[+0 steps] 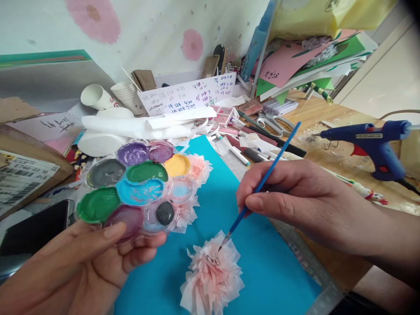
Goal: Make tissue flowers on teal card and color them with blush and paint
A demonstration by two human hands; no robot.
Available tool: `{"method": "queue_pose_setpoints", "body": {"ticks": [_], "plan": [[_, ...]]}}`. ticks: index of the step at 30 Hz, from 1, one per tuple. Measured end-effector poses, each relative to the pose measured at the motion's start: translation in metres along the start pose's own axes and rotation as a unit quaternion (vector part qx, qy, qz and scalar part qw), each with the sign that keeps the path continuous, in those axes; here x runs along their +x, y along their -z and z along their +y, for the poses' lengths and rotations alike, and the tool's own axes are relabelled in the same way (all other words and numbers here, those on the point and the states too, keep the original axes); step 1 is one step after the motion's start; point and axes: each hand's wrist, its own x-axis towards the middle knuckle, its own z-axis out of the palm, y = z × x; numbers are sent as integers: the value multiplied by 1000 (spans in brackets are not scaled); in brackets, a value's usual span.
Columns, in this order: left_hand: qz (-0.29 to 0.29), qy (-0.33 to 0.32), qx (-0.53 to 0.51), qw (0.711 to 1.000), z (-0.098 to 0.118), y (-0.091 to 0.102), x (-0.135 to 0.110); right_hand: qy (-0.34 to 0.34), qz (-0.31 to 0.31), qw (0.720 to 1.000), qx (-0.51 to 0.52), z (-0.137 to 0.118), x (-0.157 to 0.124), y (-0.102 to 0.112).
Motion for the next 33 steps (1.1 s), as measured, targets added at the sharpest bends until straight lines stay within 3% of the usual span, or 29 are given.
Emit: {"method": "queue_pose_setpoints", "body": {"ticks": [10, 18, 33], "plan": [[12, -12, 15, 1000, 0, -3, -2, 1, -3, 1000, -1, -1, 1, -2], [2, 18, -4, 1000, 2, -10, -4, 16, -3, 1000, -21, 0, 1, -2], [-5, 33, -17, 999, 2, -6, -3, 13, -2, 1000, -22, 2, 3, -2]]}}
